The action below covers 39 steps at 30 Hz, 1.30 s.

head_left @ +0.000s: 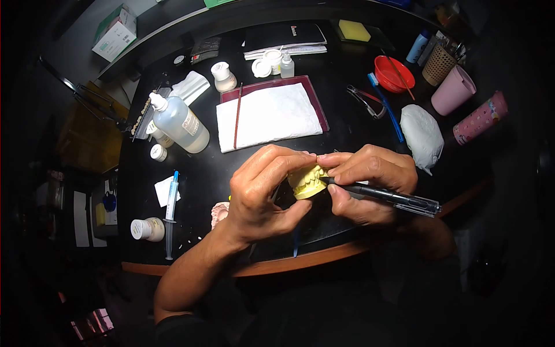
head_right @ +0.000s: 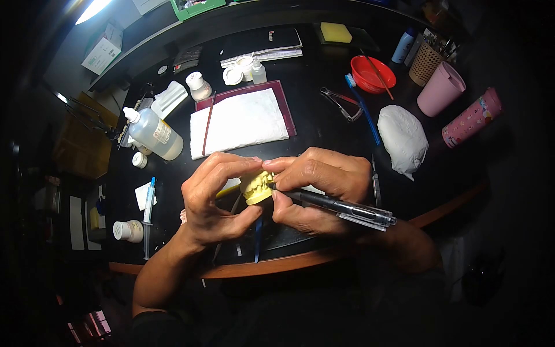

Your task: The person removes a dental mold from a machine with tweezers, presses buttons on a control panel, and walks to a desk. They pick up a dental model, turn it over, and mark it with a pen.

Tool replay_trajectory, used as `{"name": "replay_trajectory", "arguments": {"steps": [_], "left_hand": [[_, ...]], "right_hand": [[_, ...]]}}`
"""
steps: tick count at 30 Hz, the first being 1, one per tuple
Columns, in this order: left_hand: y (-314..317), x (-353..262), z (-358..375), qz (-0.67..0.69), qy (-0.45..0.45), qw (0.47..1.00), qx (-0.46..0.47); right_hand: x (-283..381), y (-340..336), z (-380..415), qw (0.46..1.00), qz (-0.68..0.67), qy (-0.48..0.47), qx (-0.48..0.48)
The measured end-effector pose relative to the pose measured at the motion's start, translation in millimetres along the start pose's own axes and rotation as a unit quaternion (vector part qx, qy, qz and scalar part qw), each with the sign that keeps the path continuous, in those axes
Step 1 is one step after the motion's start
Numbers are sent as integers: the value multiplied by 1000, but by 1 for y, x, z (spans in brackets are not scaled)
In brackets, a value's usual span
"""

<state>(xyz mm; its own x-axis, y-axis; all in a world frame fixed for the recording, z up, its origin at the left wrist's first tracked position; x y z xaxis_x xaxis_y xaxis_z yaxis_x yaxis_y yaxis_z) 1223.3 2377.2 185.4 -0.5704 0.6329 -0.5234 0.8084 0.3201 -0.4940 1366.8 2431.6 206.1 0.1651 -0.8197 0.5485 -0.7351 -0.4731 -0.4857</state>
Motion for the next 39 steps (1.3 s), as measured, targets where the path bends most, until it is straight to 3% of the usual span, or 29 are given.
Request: {"name": "replay_trajectory", "arguments": {"steps": [39], "left_hand": [[1, 0, 0, 1, -5, 1000, -1]], "right_hand": [[-4, -3, 1, 1000, -2, 17, -18]]}}
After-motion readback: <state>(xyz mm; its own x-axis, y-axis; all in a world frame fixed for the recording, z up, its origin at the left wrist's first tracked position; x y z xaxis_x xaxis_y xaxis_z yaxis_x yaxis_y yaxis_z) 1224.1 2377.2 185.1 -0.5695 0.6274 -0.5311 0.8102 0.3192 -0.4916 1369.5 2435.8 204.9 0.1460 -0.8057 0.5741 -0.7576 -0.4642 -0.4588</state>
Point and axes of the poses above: each hand's wrist, its own z-axis away from the middle knuckle, its own y-axis out of the palm, x = y × z, the point moved 10 cm from there along -z, towards the middle knuckle, and after that the axes turned 3 degrees about x, right-handed, at the moved point
